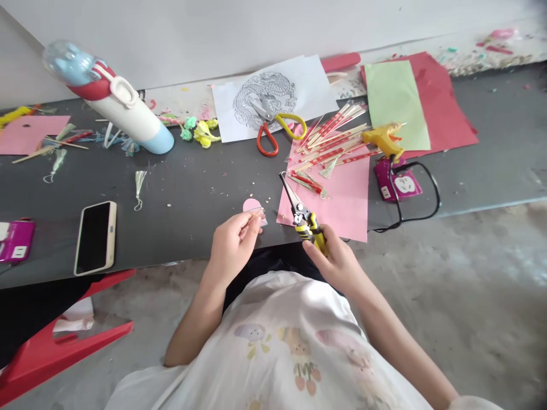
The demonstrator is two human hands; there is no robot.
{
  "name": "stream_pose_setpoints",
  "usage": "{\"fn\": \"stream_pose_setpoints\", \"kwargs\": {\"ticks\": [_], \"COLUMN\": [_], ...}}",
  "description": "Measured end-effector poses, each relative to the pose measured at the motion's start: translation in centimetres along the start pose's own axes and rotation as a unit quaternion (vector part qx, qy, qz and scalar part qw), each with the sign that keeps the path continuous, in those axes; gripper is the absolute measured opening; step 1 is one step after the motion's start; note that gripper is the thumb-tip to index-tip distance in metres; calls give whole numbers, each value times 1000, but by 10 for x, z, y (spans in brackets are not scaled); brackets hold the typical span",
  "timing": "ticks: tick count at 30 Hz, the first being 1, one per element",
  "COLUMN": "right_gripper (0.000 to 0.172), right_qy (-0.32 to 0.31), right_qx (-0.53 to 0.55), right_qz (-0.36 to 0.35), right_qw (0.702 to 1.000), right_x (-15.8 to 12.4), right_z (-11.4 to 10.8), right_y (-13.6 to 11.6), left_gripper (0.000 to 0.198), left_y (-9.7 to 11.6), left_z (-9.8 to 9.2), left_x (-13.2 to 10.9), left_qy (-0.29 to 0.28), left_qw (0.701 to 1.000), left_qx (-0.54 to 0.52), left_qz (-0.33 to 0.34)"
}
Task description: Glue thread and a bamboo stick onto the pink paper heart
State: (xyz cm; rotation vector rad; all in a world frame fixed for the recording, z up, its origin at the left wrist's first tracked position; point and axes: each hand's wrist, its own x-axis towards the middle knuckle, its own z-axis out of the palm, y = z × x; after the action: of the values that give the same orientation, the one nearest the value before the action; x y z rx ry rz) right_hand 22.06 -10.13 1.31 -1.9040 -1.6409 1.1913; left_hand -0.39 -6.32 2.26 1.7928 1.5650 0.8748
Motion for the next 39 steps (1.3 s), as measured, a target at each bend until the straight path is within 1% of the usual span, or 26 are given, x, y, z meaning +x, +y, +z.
{"fn": "stream_pose_setpoints", "kwargs": {"ticks": [2, 4, 8, 13, 17, 22, 24, 26, 30, 36, 39], "right_gripper": [36, 38, 34, 34, 36, 36, 36, 35, 35, 33, 31], "right_qy": [11, 19, 26, 17, 14, 14, 13, 13, 21, 39, 34], "right_qx": [2, 4, -7, -32, -33, -24, -21, -11, 19, 42, 55], "right_qz": [-17, -34, -59, -60, -63, -63, -64, -64, -71, -78, -83], "right_qw": [1000, 999, 998, 998, 997, 998, 998, 998, 997, 995, 994], "right_x": [4, 7, 11, 15, 16, 17, 18, 20, 25, 30, 30], "right_z": [2, 4, 8, 12, 15, 18, 20, 22, 29, 37, 39], "right_y": [-5, -10, -18, -27, -33, -39, -40, -43, -49, -52, -51], "left_gripper": [24, 21, 15, 17, 21, 20, 18, 15, 18, 27, 36], "left_y": [2, 2, 1, -1, -2, -4, -4, -4, 0, 3, 3], "left_z": [1, -1, -6, -12, -15, -18, -18, -16, -9, 9, 16], "left_x": [-4, -7, -8, -9, -11, -11, -12, -12, -13, -10, -8], "left_qy": [16, 32, 53, 86, 105, 126, 126, 109, 30, -49, -80], "left_qw": [999, 997, 990, 981, 977, 976, 977, 984, 996, 993, 990], "left_qx": [-30, -47, -66, -75, -61, -32, -37, -50, -75, -100, -94], "left_qz": [14, 48, 109, 158, 175, 176, 167, 132, 35, -46, -67]}}
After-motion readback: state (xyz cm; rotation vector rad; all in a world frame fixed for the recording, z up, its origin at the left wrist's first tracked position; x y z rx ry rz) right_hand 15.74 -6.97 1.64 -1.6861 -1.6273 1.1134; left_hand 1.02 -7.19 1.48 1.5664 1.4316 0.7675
